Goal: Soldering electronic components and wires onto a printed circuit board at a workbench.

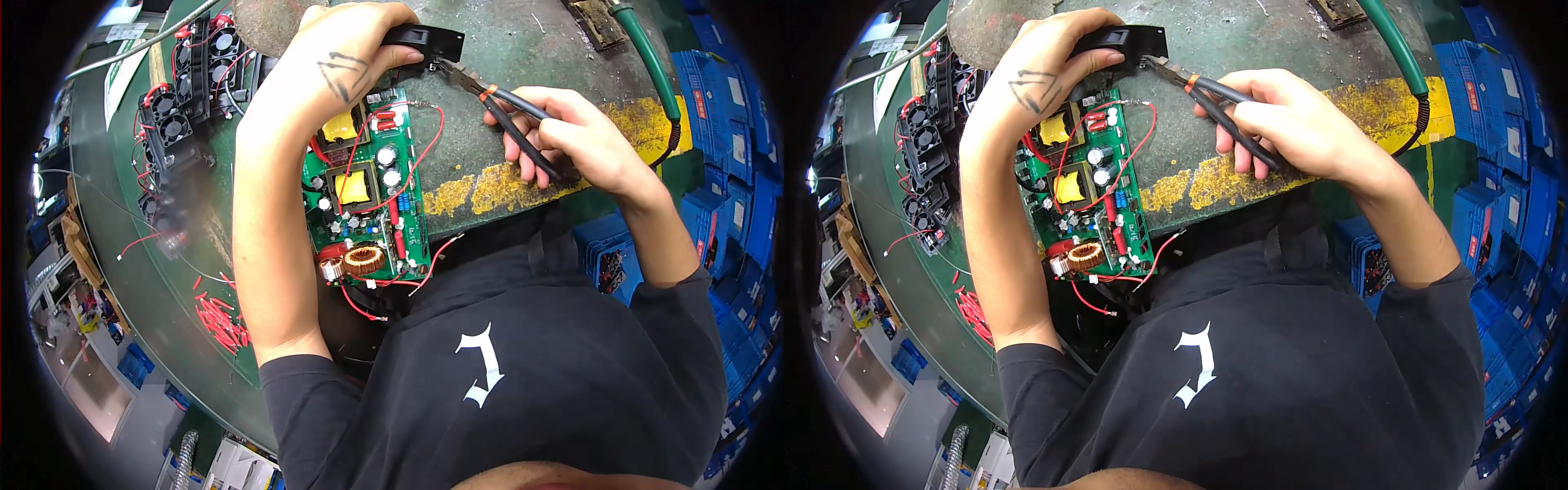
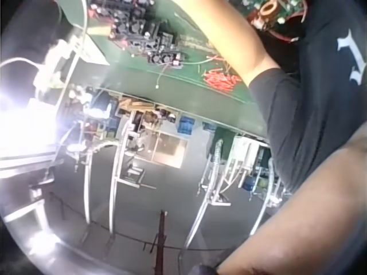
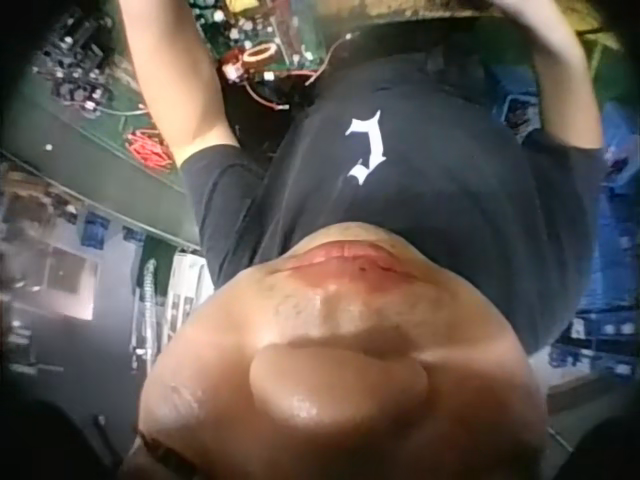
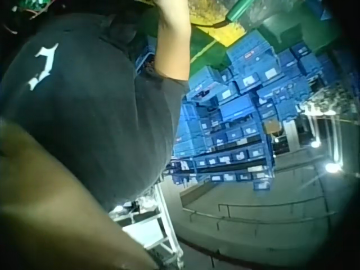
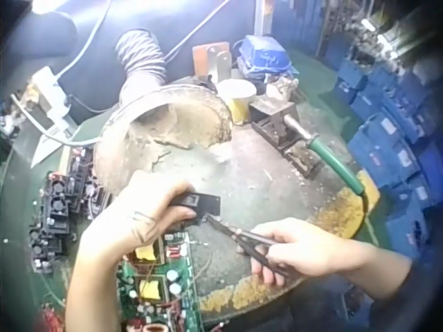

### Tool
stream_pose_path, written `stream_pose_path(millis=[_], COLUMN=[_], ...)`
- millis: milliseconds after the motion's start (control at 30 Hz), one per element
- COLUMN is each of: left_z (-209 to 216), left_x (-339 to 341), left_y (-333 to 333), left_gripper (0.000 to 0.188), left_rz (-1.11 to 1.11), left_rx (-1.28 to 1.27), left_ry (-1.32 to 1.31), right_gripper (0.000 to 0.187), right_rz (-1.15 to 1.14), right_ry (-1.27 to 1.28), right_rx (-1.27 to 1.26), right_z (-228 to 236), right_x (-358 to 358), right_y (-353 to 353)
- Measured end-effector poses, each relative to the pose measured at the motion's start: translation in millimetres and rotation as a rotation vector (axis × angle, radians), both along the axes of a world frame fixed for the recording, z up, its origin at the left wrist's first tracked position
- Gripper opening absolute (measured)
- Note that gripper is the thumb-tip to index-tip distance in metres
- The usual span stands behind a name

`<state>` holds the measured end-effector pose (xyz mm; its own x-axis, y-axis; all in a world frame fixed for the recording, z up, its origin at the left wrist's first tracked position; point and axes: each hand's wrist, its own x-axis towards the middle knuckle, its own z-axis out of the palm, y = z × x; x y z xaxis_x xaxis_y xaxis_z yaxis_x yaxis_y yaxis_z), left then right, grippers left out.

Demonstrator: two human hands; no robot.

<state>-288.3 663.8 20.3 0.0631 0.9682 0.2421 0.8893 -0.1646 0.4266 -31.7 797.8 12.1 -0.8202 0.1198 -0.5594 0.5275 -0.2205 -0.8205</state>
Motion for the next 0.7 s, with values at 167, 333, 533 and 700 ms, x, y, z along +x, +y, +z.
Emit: stream_pose_path(millis=[167, 333, 533, 700], left_z=[-42.4, -44.7, -44.1, -43.2], left_x=[-11.5, -10.1, -11.2, -11.8], left_y=[17.8, 20.8, 18.5, 16.4], left_gripper=[0.032, 0.032, 0.033, 0.034], left_rz=[-0.374, -0.361, -0.357, -0.353], left_rx=[0.612, 0.623, 0.634, 0.624], left_ry=[-0.365, -0.365, -0.358, -0.343], right_gripper=[0.046, 0.044, 0.044, 0.044], right_rz=[0.01, 0.021, -0.003, -0.005], right_ry=[-0.004, -0.003, -0.018, -0.033], right_rx=[0.032, 0.101, 0.098, 0.1], right_z=[4.0, 7.1, 7.0, 10.3], right_x=[-3.4, -2.1, -2.6, -2.3], right_y=[-2.2, -4.2, -6.8, -8.6])
